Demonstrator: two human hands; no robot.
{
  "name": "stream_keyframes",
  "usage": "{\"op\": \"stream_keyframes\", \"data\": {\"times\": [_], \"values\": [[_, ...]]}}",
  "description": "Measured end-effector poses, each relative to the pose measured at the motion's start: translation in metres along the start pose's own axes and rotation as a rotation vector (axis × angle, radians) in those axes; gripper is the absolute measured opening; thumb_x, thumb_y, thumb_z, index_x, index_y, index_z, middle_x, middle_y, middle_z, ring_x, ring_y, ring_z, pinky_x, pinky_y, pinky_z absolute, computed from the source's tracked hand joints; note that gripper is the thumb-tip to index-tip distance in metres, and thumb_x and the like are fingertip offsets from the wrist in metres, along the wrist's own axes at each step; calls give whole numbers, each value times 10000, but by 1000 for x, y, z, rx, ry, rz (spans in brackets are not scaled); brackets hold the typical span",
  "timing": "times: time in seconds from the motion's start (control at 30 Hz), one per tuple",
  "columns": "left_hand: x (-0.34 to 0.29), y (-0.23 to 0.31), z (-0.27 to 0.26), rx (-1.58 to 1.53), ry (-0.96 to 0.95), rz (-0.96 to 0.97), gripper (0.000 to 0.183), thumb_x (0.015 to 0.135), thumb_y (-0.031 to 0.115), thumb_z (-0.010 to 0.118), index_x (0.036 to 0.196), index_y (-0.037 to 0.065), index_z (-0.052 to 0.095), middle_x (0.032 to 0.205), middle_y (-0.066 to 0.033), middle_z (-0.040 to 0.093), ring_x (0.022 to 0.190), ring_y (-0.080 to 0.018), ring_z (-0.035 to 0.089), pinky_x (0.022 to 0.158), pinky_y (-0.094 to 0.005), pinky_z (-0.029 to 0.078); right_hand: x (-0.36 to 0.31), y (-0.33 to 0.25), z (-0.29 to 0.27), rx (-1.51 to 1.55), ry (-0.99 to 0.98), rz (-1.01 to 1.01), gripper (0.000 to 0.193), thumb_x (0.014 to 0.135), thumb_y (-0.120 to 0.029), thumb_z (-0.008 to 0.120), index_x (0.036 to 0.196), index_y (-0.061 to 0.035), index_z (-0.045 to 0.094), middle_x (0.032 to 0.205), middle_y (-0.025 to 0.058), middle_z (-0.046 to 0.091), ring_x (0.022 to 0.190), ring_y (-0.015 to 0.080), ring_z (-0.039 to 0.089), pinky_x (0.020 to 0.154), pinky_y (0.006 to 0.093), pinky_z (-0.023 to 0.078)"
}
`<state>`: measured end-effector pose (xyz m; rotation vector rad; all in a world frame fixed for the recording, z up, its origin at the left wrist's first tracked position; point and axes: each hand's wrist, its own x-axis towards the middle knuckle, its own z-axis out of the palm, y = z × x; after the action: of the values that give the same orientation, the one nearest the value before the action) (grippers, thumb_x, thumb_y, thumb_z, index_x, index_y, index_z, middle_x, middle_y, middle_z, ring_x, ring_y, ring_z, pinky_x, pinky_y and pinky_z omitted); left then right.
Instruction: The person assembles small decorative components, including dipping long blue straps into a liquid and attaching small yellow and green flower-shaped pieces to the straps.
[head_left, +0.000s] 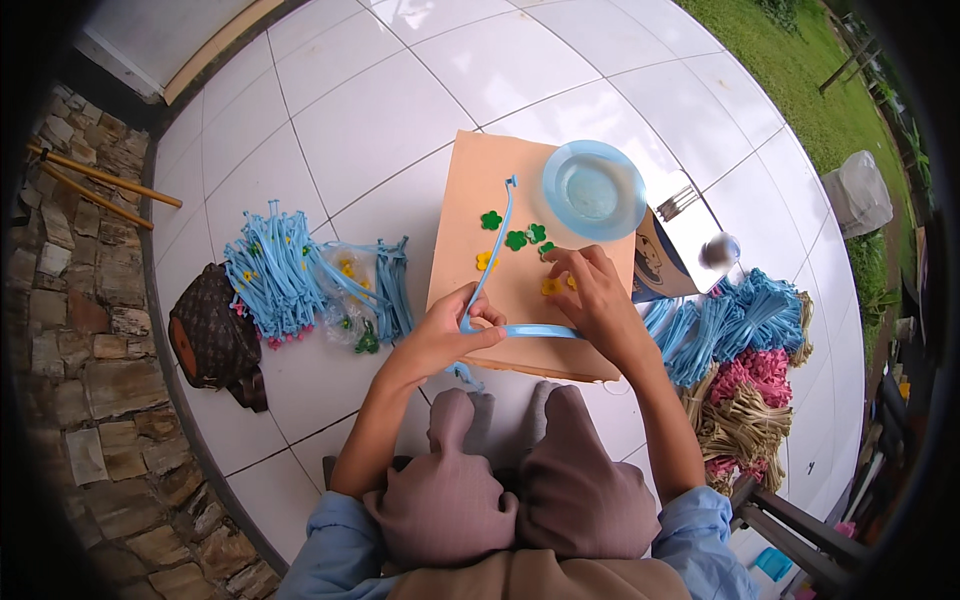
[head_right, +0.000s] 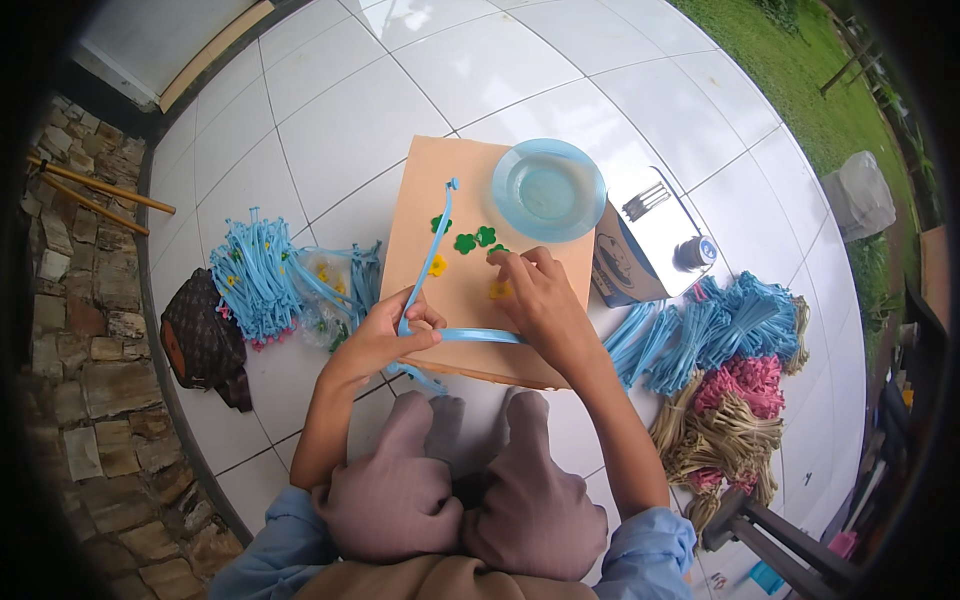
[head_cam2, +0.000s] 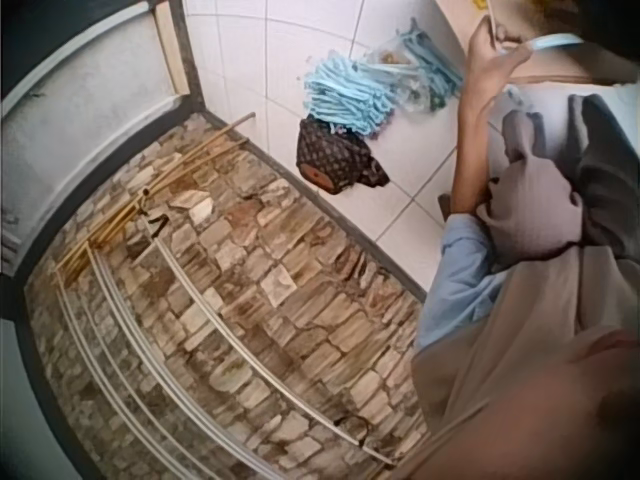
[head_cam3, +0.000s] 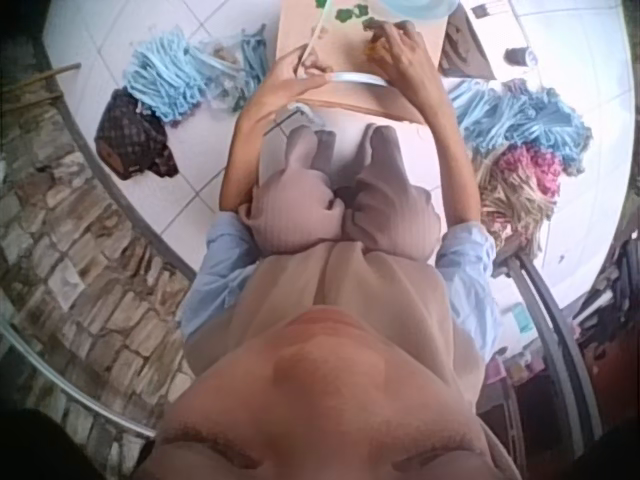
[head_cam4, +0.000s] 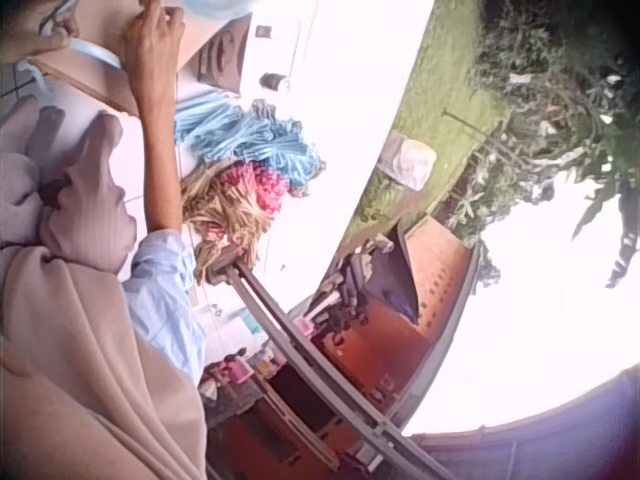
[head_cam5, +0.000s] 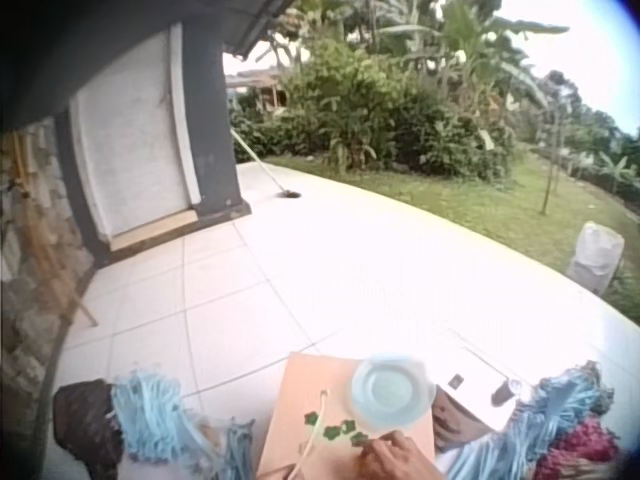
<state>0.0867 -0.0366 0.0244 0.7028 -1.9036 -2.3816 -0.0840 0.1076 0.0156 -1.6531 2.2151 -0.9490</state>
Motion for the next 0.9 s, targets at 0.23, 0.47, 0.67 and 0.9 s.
{"op": "stream_keyframes", "data": {"times": [0.23,0.47,0.67,0.9], "values": [[-18,30,1,45,-40,-215,289,792,131,677,803,96,391,844,-44,556,823,-91,530,715,-255,424,-5,-15,-11,189,84,69,475,698,22,651,1123,-43,448,934,93,588,920,235,564,800,339,481],[-50,60,9,5,-77,51,309,793,92,656,798,102,347,872,-23,509,717,-63,464,659,-208,408,-19,-53,-57,396,470,-115,654,676,100,691,1184,-66,314,971,146,571,876,210,605,762,331,519],[-80,97,25,-46,-1,201,344,776,17,626,756,116,298,882,-56,482,690,-47,418,612,-197,381,-21,-81,-91,406,588,-290,680,677,78,684,1183,-88,260,972,173,565,883,224,603,708,319,531],[-74,88,42,-137,300,490,301,877,-9,544,730,99,305,886,-36,473,694,-41,377,618,-184,342,-13,-123,-75,552,415,-369,655,689,113,662,1154,-86,248,983,204,553,872,247,592,706,330,518]]}}
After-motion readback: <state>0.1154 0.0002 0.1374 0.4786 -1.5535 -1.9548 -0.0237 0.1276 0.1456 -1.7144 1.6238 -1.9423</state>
